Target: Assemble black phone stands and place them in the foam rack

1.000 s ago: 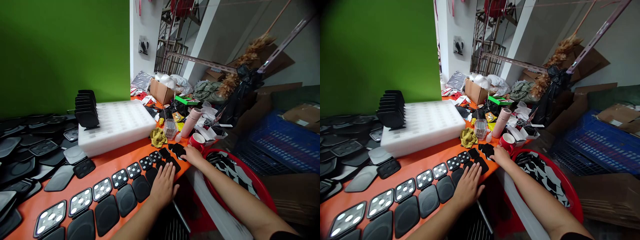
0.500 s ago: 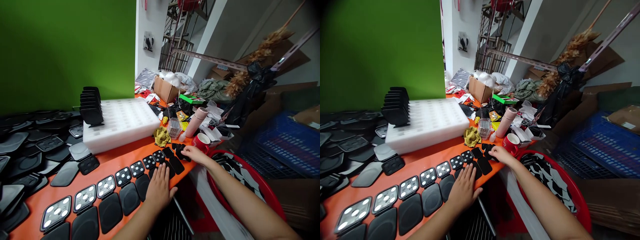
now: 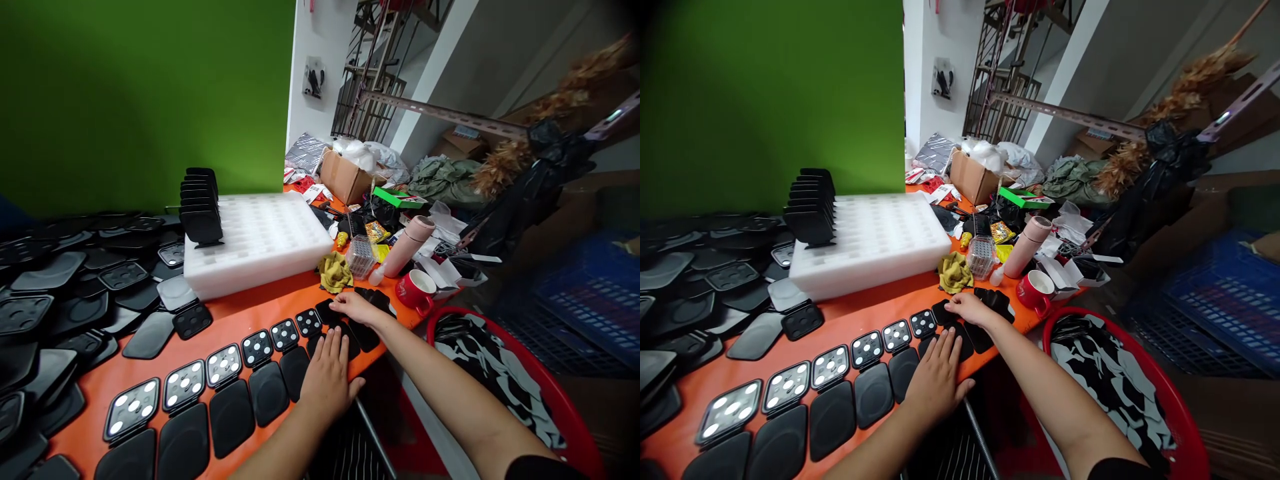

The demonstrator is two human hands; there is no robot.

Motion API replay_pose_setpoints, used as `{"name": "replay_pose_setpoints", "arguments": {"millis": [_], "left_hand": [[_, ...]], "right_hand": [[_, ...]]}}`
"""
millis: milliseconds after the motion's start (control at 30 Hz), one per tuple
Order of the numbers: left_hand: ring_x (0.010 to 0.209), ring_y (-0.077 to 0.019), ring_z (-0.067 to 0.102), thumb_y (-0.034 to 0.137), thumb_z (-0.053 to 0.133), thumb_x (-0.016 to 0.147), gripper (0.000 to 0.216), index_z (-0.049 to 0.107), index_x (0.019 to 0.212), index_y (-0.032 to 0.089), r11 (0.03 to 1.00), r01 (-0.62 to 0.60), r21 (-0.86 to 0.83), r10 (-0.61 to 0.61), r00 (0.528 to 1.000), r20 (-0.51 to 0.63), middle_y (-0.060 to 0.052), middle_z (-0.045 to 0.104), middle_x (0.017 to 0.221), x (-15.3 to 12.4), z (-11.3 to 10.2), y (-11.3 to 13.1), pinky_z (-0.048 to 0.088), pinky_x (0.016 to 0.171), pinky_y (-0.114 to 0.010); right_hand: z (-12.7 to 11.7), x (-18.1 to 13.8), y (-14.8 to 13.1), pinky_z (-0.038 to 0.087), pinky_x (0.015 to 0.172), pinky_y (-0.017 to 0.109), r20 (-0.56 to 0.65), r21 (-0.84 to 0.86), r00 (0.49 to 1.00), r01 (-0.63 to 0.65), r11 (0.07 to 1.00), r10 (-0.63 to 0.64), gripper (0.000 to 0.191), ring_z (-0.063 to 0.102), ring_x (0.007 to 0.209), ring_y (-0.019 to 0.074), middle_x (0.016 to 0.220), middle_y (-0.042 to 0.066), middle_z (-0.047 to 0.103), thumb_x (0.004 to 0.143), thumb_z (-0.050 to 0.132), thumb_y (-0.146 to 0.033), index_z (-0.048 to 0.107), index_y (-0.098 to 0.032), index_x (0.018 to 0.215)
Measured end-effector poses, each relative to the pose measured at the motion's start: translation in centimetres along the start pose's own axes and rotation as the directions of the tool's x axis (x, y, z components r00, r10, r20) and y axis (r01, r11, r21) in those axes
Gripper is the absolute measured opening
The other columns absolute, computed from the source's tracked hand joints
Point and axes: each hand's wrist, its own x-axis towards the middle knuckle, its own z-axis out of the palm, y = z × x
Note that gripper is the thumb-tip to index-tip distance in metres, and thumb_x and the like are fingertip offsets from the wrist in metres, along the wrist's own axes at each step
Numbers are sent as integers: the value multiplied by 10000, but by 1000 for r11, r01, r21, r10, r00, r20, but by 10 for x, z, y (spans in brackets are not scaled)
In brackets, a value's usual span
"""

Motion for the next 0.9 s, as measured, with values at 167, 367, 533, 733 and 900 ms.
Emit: {"name": "replay_pose_setpoints", "arguments": {"millis": [167,367,533,733,900], "left_hand": [[1313,-309,151,612,271,818,759,307,1341,64,1000,8,-11,-8,1000,15,-185,209,1425,1,-5,1,160,1051,-460],[1312,-304,158,599,285,821,742,315,1338,67,1000,14,-10,-14,1000,26,-173,213,1427,1,-9,2,167,1050,-454],[1312,-304,163,598,286,820,741,315,1340,71,1000,15,-20,-14,999,34,-171,220,1426,1,-8,2,162,1053,-452],[1315,-303,149,599,290,817,754,299,1344,60,1000,12,-25,-11,999,31,-184,201,1427,1,-5,1,156,1053,-457],[1313,-304,156,593,312,811,749,317,1336,59,1000,22,-14,-22,999,34,-192,219,1420,2,-5,2,155,1052,-460]], "right_hand": [[7,-2,2,318,530,216,-75,-79,997,-32,996,26,274,433,549,101,598,-19,514,760,517,-407,550,-149,673],[7,-3,-5,322,549,216,-101,-237,994,-61,970,38,270,483,593,114,634,-5,566,774,509,-397,569,-154,674],[4,-6,-18,310,559,224,-105,-408,994,-81,910,41,243,518,636,136,658,17,597,779,515,-378,577,-166,677],[4,-7,-24,332,588,238,-84,-568,996,-80,819,39,267,564,711,166,759,50,639,805,479,-408,596,-172,763],[4,-5,-30,380,657,276,-73,-659,997,-65,749,22,368,589,786,215,833,85,650,778,482,-512,614,-170,814]]}}
